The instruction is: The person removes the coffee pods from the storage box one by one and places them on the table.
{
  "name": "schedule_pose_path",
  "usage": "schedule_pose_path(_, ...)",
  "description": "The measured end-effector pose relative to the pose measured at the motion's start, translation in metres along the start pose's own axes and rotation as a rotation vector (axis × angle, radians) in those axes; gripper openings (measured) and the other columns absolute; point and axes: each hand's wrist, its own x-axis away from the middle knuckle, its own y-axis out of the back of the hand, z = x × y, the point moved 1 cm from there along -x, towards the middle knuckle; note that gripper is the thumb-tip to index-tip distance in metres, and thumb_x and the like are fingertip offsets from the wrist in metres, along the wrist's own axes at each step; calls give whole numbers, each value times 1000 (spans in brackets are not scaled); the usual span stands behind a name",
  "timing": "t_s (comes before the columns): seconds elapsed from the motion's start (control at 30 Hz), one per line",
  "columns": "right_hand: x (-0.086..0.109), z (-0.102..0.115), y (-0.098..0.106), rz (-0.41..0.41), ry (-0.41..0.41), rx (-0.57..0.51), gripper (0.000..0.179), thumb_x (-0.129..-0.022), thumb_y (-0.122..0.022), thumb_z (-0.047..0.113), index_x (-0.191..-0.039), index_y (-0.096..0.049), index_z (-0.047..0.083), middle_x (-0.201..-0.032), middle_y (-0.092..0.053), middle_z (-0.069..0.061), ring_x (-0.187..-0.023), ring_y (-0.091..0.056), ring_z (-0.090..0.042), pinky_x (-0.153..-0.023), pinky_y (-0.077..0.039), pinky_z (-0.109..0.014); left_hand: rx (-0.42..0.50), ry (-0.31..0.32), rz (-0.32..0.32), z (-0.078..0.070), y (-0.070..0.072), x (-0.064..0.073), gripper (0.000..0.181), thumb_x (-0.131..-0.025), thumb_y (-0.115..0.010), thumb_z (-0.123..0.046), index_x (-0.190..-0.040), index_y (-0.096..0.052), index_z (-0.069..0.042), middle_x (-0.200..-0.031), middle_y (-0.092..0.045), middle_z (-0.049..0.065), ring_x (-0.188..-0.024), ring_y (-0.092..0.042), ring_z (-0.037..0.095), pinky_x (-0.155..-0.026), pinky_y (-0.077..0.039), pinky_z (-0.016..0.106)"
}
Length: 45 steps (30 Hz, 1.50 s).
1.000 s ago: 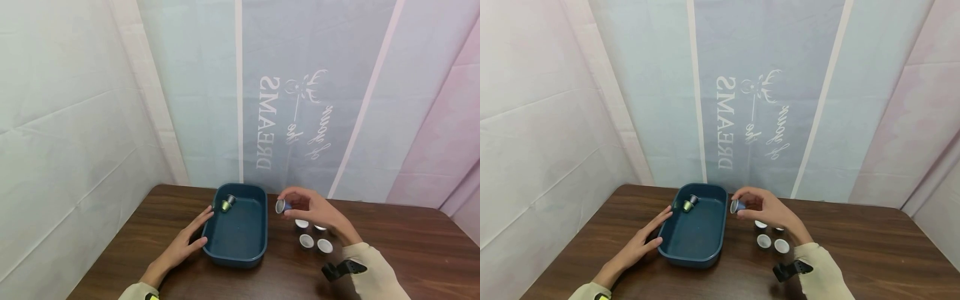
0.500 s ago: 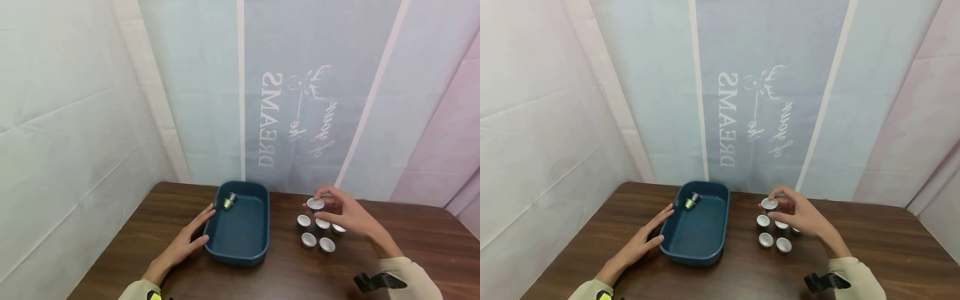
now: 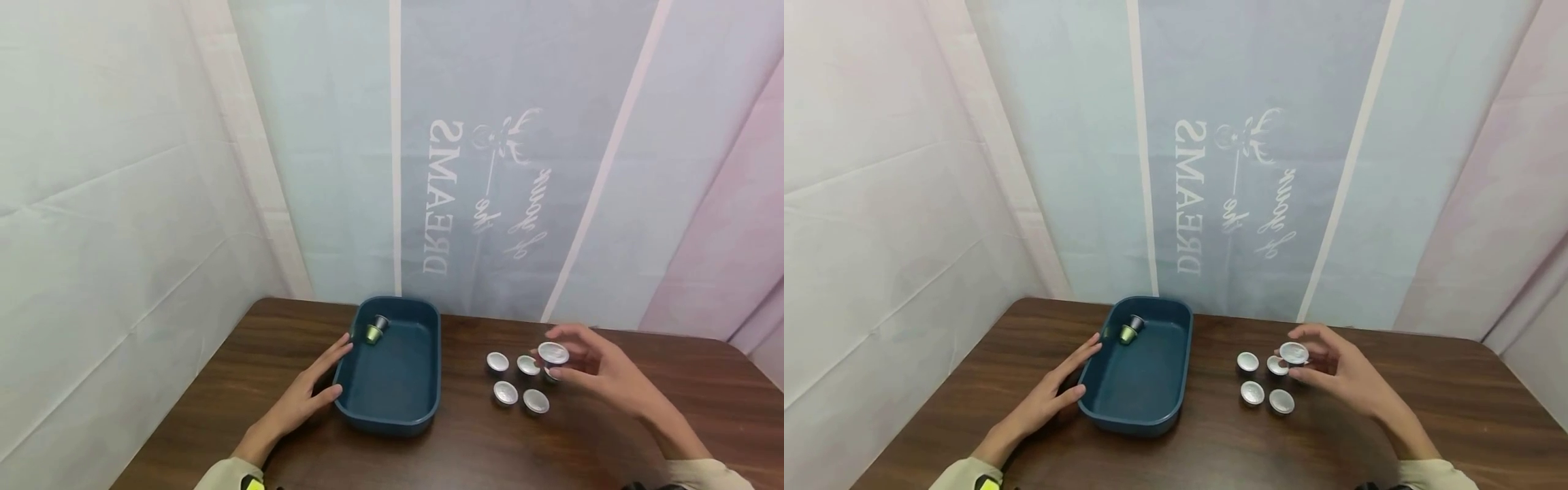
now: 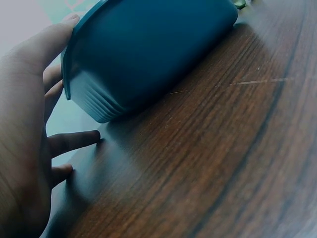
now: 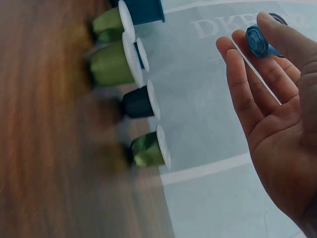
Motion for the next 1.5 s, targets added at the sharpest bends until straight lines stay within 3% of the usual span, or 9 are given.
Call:
schedule_pose_path(0.17, 16, 2, 5, -43, -35, 102, 47, -79, -71, -10, -119, -52, 4, -104, -69, -15, -96, -66, -17, -74, -50, -23, -5, 1, -8, -1, -1, -1, 65, -93, -54, -2, -151, -29, -17, -158, -17, 9, -143, -19, 26, -105, -27, 55)
schedule_pose_path(0.4, 37, -3, 7, -114, -48, 154, 48, -77, -72, -12, -120, -53, 1, -101, -68, -10, -87, -67, -13, -66, -52, -25, -7, -8, -10, -1, -1, -1, 63, -94, -53, -3, -151, -29, -11, -158, -17, 11, -142, -20, 27, -104, -28, 56)
schedule_pose_path(0.63, 59, -14, 5, -171, -156, 177, 45, -78, -73, -8, -118, -56, 3, -104, -65, -3, -88, -65, -9, -68, -52, -25, -10, 6, -4, 1, 0, -3, 61, -95, -53, -6, -151, -28, -10, -159, -16, 7, -143, -19, 26, -103, -27, 59)
schedule_pose_path(0.77, 66, -24, 1, -152, -188, 112, 44, -80, -71, -8, -120, -56, 2, -101, -65, -5, -83, -64, -12, -63, -53, -28, -8, 8, -3, 2, 0, -3, 61, -95, -53, -5, -150, -29, -8, -159, -16, 7, -143, -19, 26, -103, -27, 59)
schedule_pose_path(0.93, 71, -30, -5, -109, -205, 32, 42, -82, -69, -8, -121, -54, -2, -104, -65, -5, -87, -66, -12, -61, -53, -30, -13, 9, 1, 2, 0, -2, 62, -94, -54, -5, -151, -29, -10, -158, -16, 7, -143, -19, 26, -106, -26, 52)
schedule_pose_path(1.1, 75, -37, -8, -99, -232, 32, 43, -81, -70, -6, -121, -53, -2, -102, -65, -4, -86, -65, -9, -52, -50, -31, -13, 4, 0, 0, -1, -1, 61, -94, -54, -6, -150, -29, -10, -158, -17, 7, -143, -20, 27, -108, -26, 48)
schedule_pose_path(1.23, 75, -41, -10, -112, -303, 34, 41, -82, -70, -4, -120, -54, 1, -100, -65, -4, -85, -65, -8, -50, -49, -32, -13, 0, -4, 0, 0, -1, 61, -94, -54, -6, -150, -29, -8, -158, -17, 9, -143, -20, 27, -108, -26, 49)
schedule_pose_path(1.37, 77, -45, -12, -112, -358, 40, 39, -82, -71, -1, -118, -56, 5, -99, -65, -5, -83, -64, -8, -54, -51, -31, -18, -5, -8, -1, 0, -1, 62, -94, -54, -5, -150, -29, -10, -158, -17, 10, -143, -20, 27, -107, -26, 49)
schedule_pose_path(1.5, 77, -46, -14, -102, -352, 51, 39, -81, -74, 3, -116, -57, 6, -97, -64, -7, -81, -65, -10, -61, -53, -30, -19, -8, -7, -1, 0, -1, 63, -93, -54, -4, -150, -29, -10, -158, -17, 9, -143, -20, 27, -107, -26, 52)
